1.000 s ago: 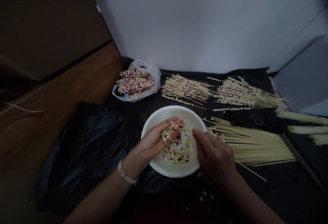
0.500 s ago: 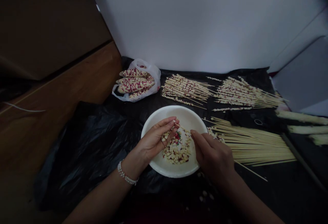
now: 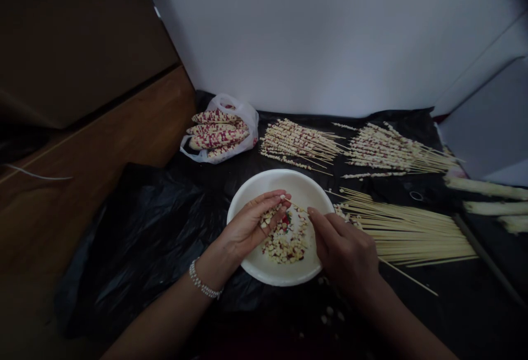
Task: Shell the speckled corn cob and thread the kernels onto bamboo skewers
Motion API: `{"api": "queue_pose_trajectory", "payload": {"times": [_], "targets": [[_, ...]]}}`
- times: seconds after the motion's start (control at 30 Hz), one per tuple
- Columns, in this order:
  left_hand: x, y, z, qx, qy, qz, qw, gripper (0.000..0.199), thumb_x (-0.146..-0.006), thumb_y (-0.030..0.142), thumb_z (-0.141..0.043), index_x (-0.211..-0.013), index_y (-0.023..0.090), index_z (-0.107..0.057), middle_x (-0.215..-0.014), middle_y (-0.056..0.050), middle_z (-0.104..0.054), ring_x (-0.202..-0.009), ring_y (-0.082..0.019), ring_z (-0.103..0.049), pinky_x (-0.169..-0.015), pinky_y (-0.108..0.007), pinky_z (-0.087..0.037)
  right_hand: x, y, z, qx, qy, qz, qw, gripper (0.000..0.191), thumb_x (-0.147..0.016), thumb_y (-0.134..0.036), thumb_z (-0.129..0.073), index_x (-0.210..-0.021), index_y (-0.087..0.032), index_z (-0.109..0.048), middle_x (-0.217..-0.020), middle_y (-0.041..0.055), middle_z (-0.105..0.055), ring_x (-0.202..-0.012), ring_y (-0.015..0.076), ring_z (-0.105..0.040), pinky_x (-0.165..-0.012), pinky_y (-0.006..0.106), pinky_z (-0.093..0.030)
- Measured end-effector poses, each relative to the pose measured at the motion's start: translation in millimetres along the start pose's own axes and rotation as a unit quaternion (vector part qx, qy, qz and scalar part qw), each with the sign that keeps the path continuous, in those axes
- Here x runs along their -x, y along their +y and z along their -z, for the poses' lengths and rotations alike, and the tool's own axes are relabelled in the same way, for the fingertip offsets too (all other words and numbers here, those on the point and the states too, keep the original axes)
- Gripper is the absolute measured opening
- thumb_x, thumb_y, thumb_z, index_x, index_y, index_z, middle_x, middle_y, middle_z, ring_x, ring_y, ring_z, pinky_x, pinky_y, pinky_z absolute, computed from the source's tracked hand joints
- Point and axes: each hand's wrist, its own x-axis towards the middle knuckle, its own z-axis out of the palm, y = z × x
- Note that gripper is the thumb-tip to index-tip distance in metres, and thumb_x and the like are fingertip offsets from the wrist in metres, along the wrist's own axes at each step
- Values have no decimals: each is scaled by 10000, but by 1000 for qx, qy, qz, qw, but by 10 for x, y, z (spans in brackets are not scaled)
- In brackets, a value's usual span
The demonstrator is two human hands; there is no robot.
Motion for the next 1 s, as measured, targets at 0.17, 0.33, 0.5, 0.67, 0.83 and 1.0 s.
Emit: {"api": "queue_pose_trajectory", "payload": {"times": [0.17, 0.33, 0.5, 0.67, 0.83, 1.0], "targets": [[-18, -14, 39, -24, -1, -7, 1000, 150, -714, 135, -704, -853, 190, -721, -1016, -12, -710, -953, -113, -631, -862, -199, -492, 0, 0, 10, 2, -4, 6, 1000, 279, -839, -120, -512, -1078, -176, -644, -702, 3, -647, -561, 88, -528, -519, 244, -324], [-23, -16, 65, -45, 2, -11, 999, 156, -714, 138, -699, -858, 194, -722, -1051, -20, -704, -1012, -135, -615, -902, -233, -479, 12, -7, 15, 17, -10, 14, 1000, 300, -838, -117, -507, -1103, -179, -633, -704, -1, -645, -534, 90, -493, -510, 255, -309], [-28, -23, 66, -46, 3, -5, 999, 171, -708, 137, -708, -871, 187, -717, -1048, -19, -703, -996, -126, -617, -893, -225, -485, 32, -29, -4, -4, -6, 11, 1000, 336, -825, -80, -486, -1125, -162, -614, -707, 1, -635, -547, 86, -497, -515, 245, -328], [-24, -19, 25, 1, 10, 13, 1000, 172, -684, 103, -728, -850, 148, -714, -990, -33, -707, -901, -101, -636, -807, -169, -514, 32, -44, -11, 0, -8, 7, 1000, 326, -825, -84, -482, -1115, -153, -615, -691, 0, -620, -538, 87, -497, -499, 249, -332], [-14, -7, 24, 44, 19, 26, 999, 145, -698, 98, -712, -841, 122, -702, -948, -53, -707, -870, -109, -641, -769, -173, -526, 28, -48, 4, 5, -11, 10, 1000, 355, -815, -76, -482, -1137, -167, -603, -695, -3, -619, -533, 83, -478, -494, 252, -317], [6, -3, 32, 14, 11, 17, 1000, 152, -720, 102, -689, -857, 165, -703, -952, -33, -712, -897, -110, -637, -789, -181, -511, 19, -52, 15, -3, -6, 6, 1000, 329, -825, -82, -482, -1114, -165, -616, -714, 6, -640, -540, 78, -483, -510, 243, -320]]}}
